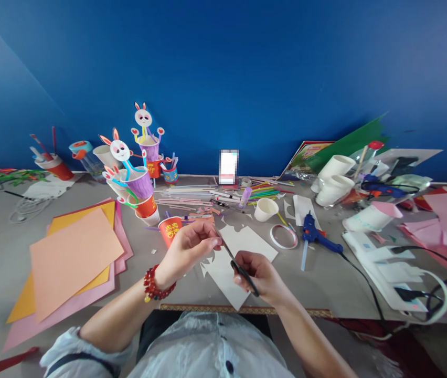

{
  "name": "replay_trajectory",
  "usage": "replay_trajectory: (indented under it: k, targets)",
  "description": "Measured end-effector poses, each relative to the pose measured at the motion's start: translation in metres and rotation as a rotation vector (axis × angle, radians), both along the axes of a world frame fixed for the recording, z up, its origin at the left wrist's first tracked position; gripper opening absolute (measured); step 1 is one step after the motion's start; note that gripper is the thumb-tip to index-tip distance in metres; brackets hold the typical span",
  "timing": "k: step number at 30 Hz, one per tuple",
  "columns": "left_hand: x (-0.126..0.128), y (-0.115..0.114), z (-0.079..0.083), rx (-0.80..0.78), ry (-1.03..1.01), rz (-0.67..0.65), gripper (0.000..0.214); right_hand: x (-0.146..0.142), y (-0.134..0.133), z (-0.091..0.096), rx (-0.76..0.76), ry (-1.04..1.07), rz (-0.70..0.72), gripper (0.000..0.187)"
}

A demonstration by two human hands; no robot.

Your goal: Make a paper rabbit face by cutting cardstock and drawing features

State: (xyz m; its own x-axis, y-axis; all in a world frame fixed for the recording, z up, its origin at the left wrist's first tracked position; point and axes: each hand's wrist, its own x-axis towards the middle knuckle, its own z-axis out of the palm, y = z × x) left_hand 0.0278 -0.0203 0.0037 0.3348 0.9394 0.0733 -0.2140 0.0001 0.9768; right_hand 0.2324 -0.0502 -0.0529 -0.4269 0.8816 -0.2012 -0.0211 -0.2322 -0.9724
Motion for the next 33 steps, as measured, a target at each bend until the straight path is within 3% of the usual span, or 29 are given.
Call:
replay_trajectory:
  k: [14, 19, 25, 33]
  targets:
    - [-0.004, 0.0, 0.003, 0.044, 0.068, -0.019, 0.019, 0.003, 0.0, -0.001, 0.042, -0.057, -0.002, 0.055]
    - [-0.009, 0.004, 0.003, 0.043, 0.088, 0.003, 0.021, 0.001, 0.013, 0.004, 0.092, -0.114, -0.035, 0.055]
    - [-0.02, 0.004, -0.006, -0.009, 0.121, 0.074, 0.02, -0.013, 0.031, 0.018, 0.189, 0.013, -0.132, 0.038]
    - [-0.02, -0.002, -0.013, 0.094, 0.281, -0.013, 0.014, -0.038, 0.033, 0.026, 0.204, 0.127, -0.22, 0.03]
